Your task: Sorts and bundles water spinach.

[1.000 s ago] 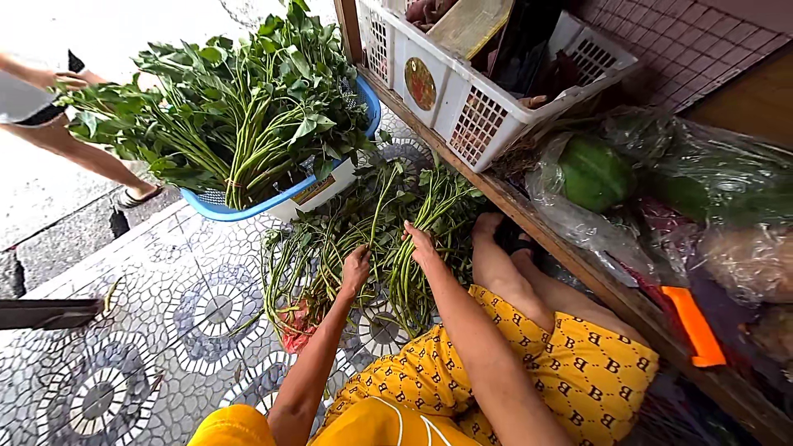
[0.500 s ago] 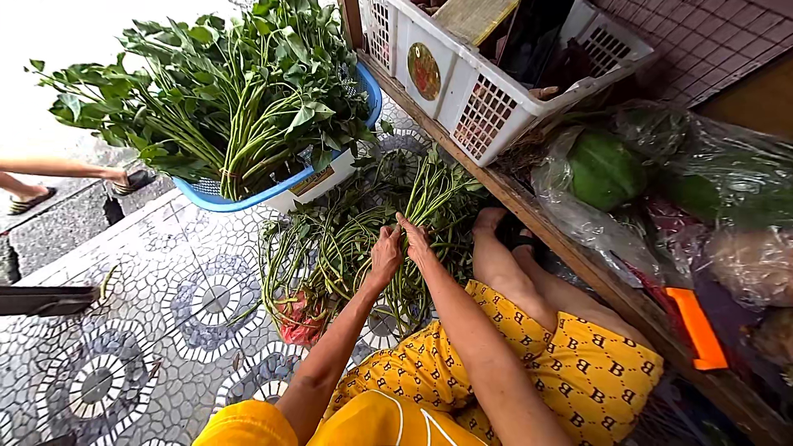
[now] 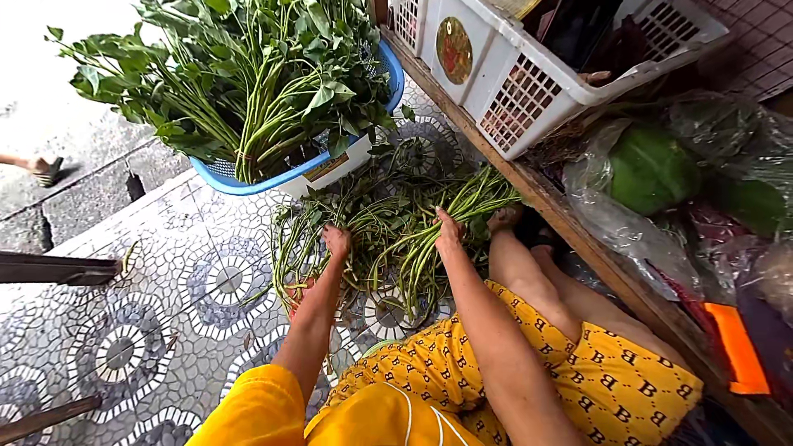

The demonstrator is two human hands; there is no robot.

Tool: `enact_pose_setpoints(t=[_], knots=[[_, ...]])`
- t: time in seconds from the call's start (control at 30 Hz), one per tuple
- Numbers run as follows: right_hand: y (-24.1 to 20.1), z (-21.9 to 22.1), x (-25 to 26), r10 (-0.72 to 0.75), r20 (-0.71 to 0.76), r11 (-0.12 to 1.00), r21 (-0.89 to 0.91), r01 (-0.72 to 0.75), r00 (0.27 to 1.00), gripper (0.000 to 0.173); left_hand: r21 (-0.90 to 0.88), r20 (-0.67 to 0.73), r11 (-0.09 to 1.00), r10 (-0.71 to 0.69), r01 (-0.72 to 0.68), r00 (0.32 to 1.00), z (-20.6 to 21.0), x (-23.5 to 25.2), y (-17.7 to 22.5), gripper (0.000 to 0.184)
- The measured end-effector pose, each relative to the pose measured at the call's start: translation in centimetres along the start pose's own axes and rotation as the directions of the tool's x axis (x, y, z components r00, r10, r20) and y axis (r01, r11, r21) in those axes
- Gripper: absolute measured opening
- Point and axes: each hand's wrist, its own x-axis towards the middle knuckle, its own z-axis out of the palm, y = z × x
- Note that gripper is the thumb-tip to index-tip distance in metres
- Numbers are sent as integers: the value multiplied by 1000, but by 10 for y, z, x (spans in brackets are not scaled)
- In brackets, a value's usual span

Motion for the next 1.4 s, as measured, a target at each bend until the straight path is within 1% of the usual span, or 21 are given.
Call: enact_pose_setpoints(t=[0.03,0.07,0.1,0.17,0.2,0.23,0.3,0.33,0.4,0.47,0.5,0.6,0.83,0.97,1.1,1.17,1.3,1.4], knots=[[-1,3,-3,-3,24,999,-36,4,1000,40,-5,42,998,-62,63,997,-3,17,-10,68],[-3,5,-7,1,53,998,-65,2,999,40,20,110,997,-73,71,991,-6,29,-20,70],[-3,7,-8,3,77,996,-85,4,997,39,54,184,998,-40,31,982,-8,38,-29,64],[-2,11,-10,2,103,995,-102,9,995,35,119,267,989,55,-90,962,-12,45,-34,44],[-2,12,-11,6,108,995,-99,5,994,35,163,261,977,95,-141,961,-16,42,-29,39],[-2,13,-11,8,109,996,-91,2,994,34,186,219,967,132,-175,967,-19,35,-22,37],[-2,11,-7,12,92,997,-71,-5,996,32,169,131,962,194,-215,972,-27,19,-4,38],[-1,9,-5,13,86,998,-66,-8,996,32,126,101,963,226,-238,969,-32,9,2,39],[2,5,0,-4,74,998,-63,9,997,33,-39,53,944,328,-326,943,-39,-11,9,37],[2,3,-2,-7,81,998,-66,13,997,37,-180,27,892,426,-415,904,-44,-32,14,34],[1,3,-4,1,86,997,-74,5,996,40,-230,21,873,445,-429,895,-45,-41,16,32],[-2,4,-8,11,87,995,-95,-3,996,43,-328,39,847,454,-418,890,-43,-60,17,28],[-2,5,-4,-5,90,997,-76,11,996,40,-397,94,844,428,-361,899,-26,-67,9,28],[-1,5,-2,-17,89,999,-42,21,996,39,-469,104,833,383,-294,918,-26,-70,11,27],[0,6,-3,-15,92,999,-50,20,996,36,-592,130,783,325,-189,937,-27,-78,15,23],[-1,6,-4,-13,92,998,-58,19,996,37,-619,144,770,306,-155,941,-28,-80,16,20],[-3,6,-5,-8,82,998,-58,13,997,36,-611,122,774,301,-167,946,-29,-77,9,21],[-3,6,-4,-3,84,1000,-19,4,997,33,-491,60,846,271,-208,961,-42,-66,-2,24]])
